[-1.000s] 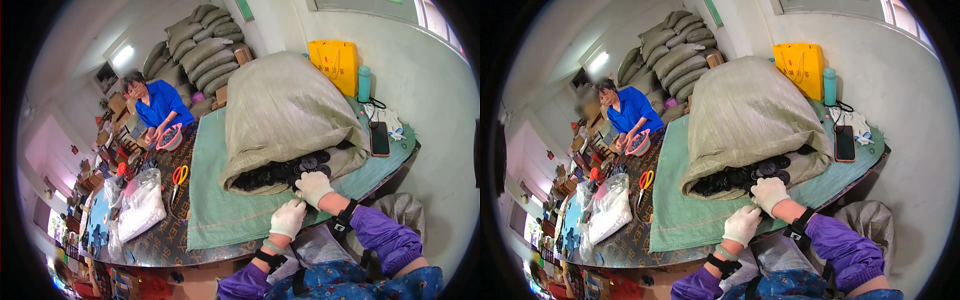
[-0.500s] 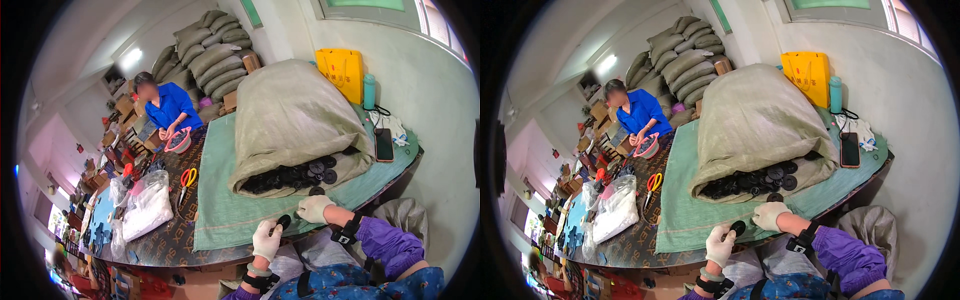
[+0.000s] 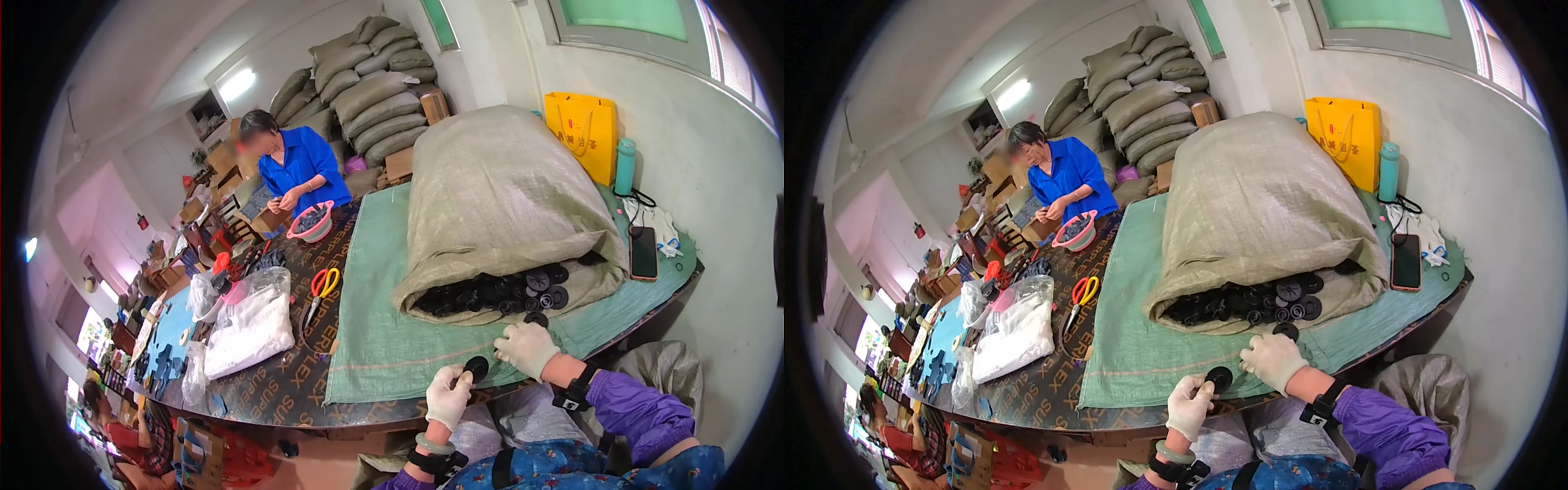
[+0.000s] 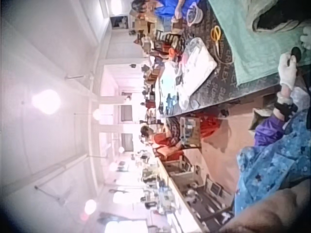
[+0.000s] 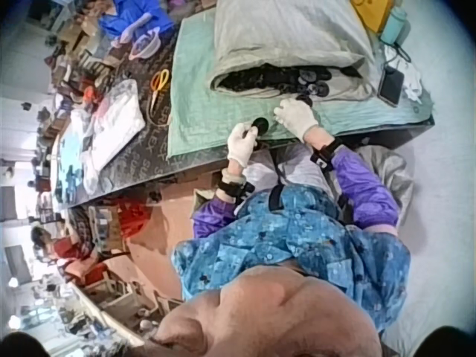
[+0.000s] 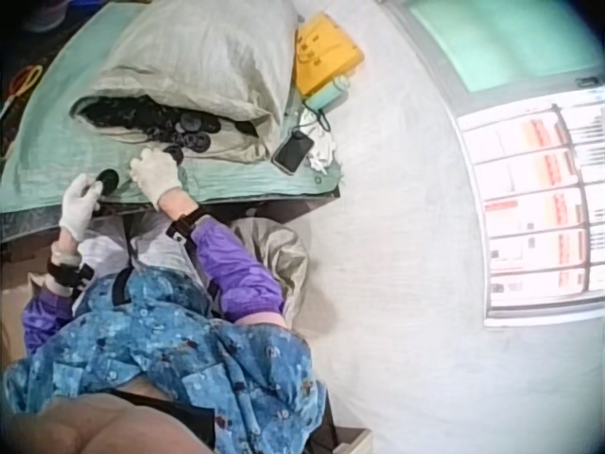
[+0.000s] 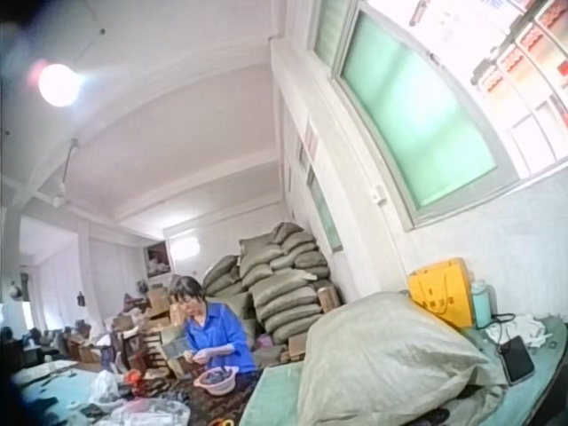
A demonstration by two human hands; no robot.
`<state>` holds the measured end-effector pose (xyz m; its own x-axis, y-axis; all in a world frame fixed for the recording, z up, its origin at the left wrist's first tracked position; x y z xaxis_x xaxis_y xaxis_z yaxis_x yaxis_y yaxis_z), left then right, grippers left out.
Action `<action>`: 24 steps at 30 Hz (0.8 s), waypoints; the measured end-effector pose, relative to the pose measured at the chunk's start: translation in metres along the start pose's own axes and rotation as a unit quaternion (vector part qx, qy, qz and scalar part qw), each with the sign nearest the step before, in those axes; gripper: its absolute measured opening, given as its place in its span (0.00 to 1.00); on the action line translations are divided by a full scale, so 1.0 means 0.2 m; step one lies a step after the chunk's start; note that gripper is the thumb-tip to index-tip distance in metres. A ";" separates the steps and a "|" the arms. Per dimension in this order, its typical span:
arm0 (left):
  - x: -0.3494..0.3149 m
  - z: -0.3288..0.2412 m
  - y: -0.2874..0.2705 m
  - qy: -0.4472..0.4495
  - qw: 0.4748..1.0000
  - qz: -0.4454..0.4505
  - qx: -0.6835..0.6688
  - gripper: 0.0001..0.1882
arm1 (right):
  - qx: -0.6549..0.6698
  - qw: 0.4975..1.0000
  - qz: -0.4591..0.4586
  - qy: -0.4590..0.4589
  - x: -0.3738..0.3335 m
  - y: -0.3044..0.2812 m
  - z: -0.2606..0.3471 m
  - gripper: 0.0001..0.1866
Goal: The recorder is assembling small black circular plastic components from a large sack on a workshop table.
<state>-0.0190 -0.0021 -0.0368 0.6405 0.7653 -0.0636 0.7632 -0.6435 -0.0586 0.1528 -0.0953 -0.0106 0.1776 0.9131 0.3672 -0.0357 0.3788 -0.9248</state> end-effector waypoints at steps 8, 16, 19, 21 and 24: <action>-0.02 -0.05 -0.01 -0.017 1.000 -0.001 0.007 0.09 | -0.110 0.990 0.050 -0.072 0.01 -0.12 0.07 0.10; 0.01 -0.06 0.00 -0.053 0.998 0.001 -0.037 0.06 | 0.078 0.991 -0.087 0.069 0.06 -0.14 0.02 0.11; 0.02 -0.08 0.00 -0.071 0.994 0.015 -0.088 0.04 | 0.194 0.967 -0.133 0.092 0.06 -0.14 0.03 0.15; 0.02 -0.09 0.01 -0.072 0.984 0.037 -0.160 0.03 | 0.243 0.962 -0.118 0.037 0.05 -0.17 0.11 0.14; 0.02 -0.06 0.01 -0.075 0.952 0.110 -0.276 0.02 | 0.273 0.961 -0.050 -0.002 0.01 -0.16 0.19 0.14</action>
<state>-0.0132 -0.0008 -0.0250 0.8017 0.5763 -0.1583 0.5679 -0.6521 0.5022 0.1160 -0.1000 0.0243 0.2036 0.8683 0.4523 -0.5299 0.4862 -0.6949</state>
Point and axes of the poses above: each hand's wrist, its own x-axis towards the middle knuckle, its own y-axis out of the palm, z = x × y, the point moved 3 cm from there along x, towards the middle knuckle
